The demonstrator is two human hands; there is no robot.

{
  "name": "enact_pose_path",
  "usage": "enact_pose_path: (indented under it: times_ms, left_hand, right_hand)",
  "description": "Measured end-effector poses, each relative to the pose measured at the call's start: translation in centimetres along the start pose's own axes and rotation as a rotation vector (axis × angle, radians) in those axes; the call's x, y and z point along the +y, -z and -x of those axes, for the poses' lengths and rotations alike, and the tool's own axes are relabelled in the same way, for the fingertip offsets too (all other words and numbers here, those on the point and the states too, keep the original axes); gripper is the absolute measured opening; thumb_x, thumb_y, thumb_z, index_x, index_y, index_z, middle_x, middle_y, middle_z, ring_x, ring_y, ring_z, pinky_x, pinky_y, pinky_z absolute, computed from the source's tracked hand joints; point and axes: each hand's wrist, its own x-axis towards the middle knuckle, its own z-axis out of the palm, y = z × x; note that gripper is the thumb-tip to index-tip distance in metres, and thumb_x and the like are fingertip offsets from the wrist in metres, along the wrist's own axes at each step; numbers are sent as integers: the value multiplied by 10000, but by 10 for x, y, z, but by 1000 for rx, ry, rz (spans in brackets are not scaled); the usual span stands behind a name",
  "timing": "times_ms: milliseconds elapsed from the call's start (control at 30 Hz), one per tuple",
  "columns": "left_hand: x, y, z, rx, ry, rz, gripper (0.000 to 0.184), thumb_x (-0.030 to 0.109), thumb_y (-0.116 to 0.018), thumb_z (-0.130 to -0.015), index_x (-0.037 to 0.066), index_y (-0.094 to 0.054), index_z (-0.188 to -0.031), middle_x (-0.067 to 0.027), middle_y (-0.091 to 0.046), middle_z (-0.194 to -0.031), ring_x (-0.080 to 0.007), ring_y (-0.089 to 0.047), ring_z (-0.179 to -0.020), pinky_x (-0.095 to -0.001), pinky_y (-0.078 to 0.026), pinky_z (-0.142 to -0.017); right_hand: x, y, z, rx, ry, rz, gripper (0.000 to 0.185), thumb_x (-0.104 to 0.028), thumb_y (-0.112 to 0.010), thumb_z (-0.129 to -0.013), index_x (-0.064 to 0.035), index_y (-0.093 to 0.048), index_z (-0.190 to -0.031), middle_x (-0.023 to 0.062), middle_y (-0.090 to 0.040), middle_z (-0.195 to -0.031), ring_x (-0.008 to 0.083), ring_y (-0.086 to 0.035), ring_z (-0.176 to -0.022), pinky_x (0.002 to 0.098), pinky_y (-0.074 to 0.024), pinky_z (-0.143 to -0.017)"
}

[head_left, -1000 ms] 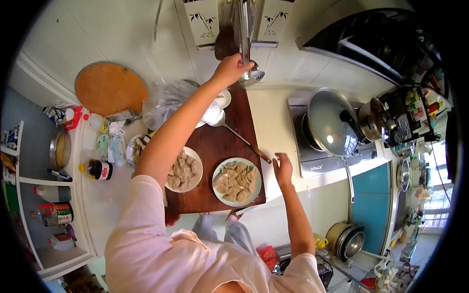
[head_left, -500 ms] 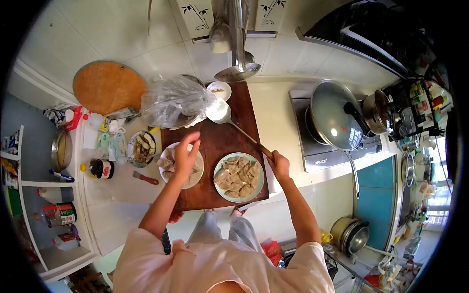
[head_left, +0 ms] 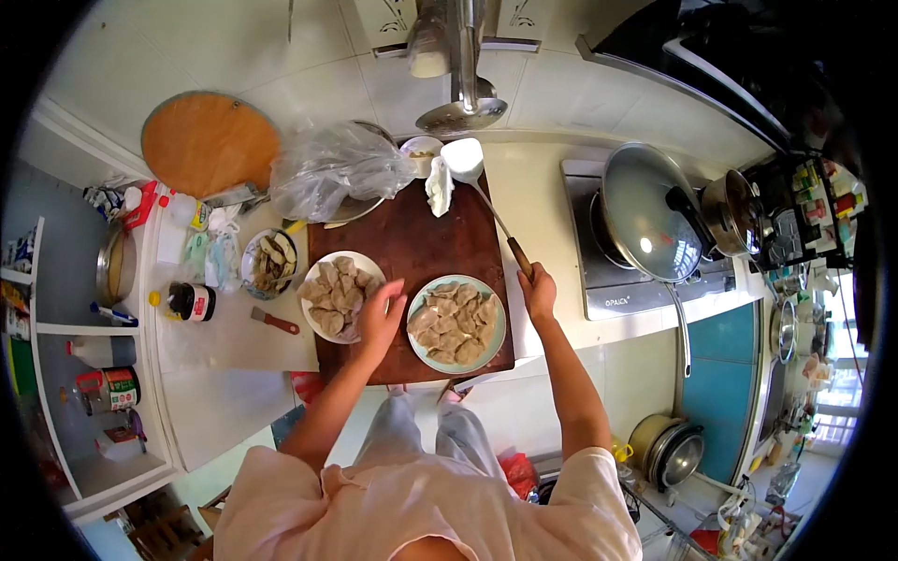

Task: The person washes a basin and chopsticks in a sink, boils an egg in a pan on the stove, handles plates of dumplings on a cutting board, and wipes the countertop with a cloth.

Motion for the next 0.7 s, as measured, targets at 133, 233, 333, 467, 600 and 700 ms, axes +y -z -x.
enact_pose_path:
  times_ms: [133,233,333,467,600,700]
  left_hand:
    - [11,-24,-80,91,-233,-163,513,75,-659,-790,61,-476,-1269,-172,-479,-1300,-311,-465,-1206,-366,-401,-974]
    - [13,-53,-132,128,-225,-208,592,67,-688,-743,69,-449,-1285,-181,-406,-1357,-338,-392,-1257,-390,-371,-1002]
    - [-11,-89,-172,158,-208,-213,502,57,-682,-719,60,-503,-1188,-175,-498,-1236,-345,-477,-1146,-391,-416,-932]
    - [-40,-110,-204,138,-112,-273,49,72,-571,-751,59,-592,-793,-157,-617,-825,-370,-587,-799,-462,-462,-694]
    - [-52,-78,-209,202,-199,-446,106,82,-527,-800,61,-630,-814,-162,-627,-822,-370,-605,-740,-456,-475,-652]
    - [-51,-74,-205,144,-125,-424,128,121,-531,-838,34,-615,-878,-165,-620,-881,-346,-601,-837,-446,-466,-711]
  right_hand:
    - [4,16,18,-60,24,11,212,-192,-666,-801,-32,-527,-801,196,-573,-681,384,-557,-635,430,-434,-579]
    - [4,28,32,-107,19,32,207,-197,-665,-801,-40,-529,-803,197,-581,-675,397,-567,-643,450,-437,-578]
    - [7,35,41,-129,-3,-6,217,-202,-666,-801,-34,-528,-810,201,-576,-673,400,-561,-647,447,-431,-574]
    - [18,52,51,-147,-60,-152,195,-156,-652,-814,-16,-522,-772,150,-500,-601,247,-478,-539,352,-402,-532]
    - [40,52,36,-90,-96,-212,216,-151,-641,-832,-12,-500,-744,132,-465,-581,199,-430,-527,335,-378,-513]
    - [25,43,-6,-23,-18,-57,225,-189,-650,-828,-24,-509,-766,177,-505,-607,353,-476,-558,406,-397,-544]
